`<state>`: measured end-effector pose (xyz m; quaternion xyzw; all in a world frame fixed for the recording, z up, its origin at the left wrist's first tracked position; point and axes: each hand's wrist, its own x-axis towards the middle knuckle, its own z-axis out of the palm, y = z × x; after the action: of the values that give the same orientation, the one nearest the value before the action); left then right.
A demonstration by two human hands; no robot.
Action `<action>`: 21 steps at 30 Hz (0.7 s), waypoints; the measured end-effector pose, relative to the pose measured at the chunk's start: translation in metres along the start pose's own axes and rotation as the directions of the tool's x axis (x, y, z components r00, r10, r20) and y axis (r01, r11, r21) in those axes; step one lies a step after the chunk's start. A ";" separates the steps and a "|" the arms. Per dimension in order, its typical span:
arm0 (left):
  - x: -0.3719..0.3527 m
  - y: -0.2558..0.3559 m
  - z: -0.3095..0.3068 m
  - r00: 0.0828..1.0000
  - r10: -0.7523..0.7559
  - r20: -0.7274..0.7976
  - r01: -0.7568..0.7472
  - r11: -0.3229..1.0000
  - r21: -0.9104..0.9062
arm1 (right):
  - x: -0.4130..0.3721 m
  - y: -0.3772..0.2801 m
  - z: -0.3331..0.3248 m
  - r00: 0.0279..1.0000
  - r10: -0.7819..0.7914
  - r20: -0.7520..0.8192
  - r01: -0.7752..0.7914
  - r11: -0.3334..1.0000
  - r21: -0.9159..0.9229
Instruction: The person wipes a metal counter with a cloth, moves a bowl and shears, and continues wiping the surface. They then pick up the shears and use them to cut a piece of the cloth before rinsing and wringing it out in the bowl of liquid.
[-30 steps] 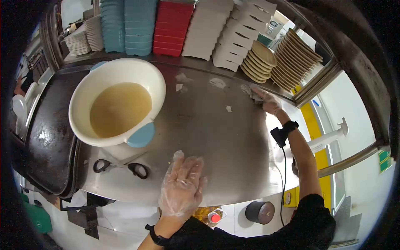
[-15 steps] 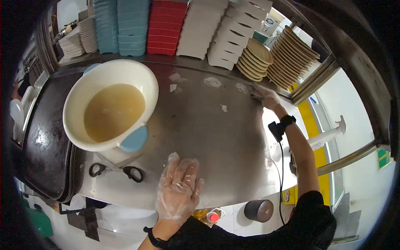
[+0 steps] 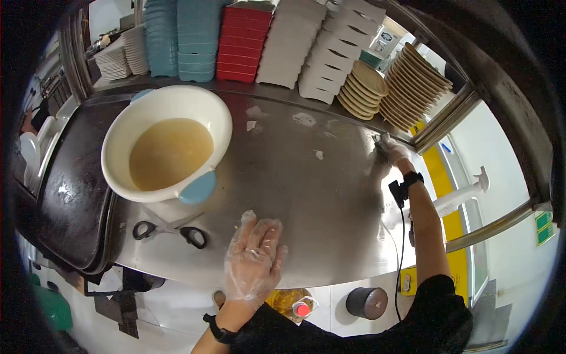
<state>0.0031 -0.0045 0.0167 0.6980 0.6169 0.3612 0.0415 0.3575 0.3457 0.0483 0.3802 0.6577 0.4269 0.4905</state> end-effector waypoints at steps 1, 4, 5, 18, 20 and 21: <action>-0.001 0.000 -0.001 1.000 0.006 0.008 -0.006 1.000 -0.023 | 0.002 0.001 0.002 0.997 0.041 0.062 -0.060 0.935 0.349; -0.001 -0.002 0.000 1.000 0.017 0.006 -0.017 0.999 -0.050 | 0.028 -0.008 0.001 0.983 0.182 0.007 -0.122 0.629 0.767; -0.002 -0.002 0.000 1.000 0.027 -0.003 -0.027 0.998 -0.051 | 0.037 -0.014 -0.009 0.972 0.210 -0.102 -0.052 0.620 0.783; -0.003 -0.004 -0.007 0.999 0.043 -0.006 -0.043 0.998 -0.043 | 0.010 -0.035 -0.221 0.833 0.112 -0.542 0.462 0.396 0.793; -0.004 -0.002 -0.010 1.000 -0.012 -0.003 0.011 0.990 -0.142 | 0.017 -0.037 -0.172 0.850 0.148 -0.505 0.428 0.364 0.827; -0.003 -0.002 -0.008 1.000 -0.014 -0.005 0.013 0.990 -0.138 | 0.019 -0.037 -0.141 0.863 0.169 -0.477 0.389 0.381 0.839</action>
<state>-0.0031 -0.0097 0.0196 0.6880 0.5954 0.4049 0.0903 0.2138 0.3234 0.0290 0.4181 0.9067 0.0366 0.0419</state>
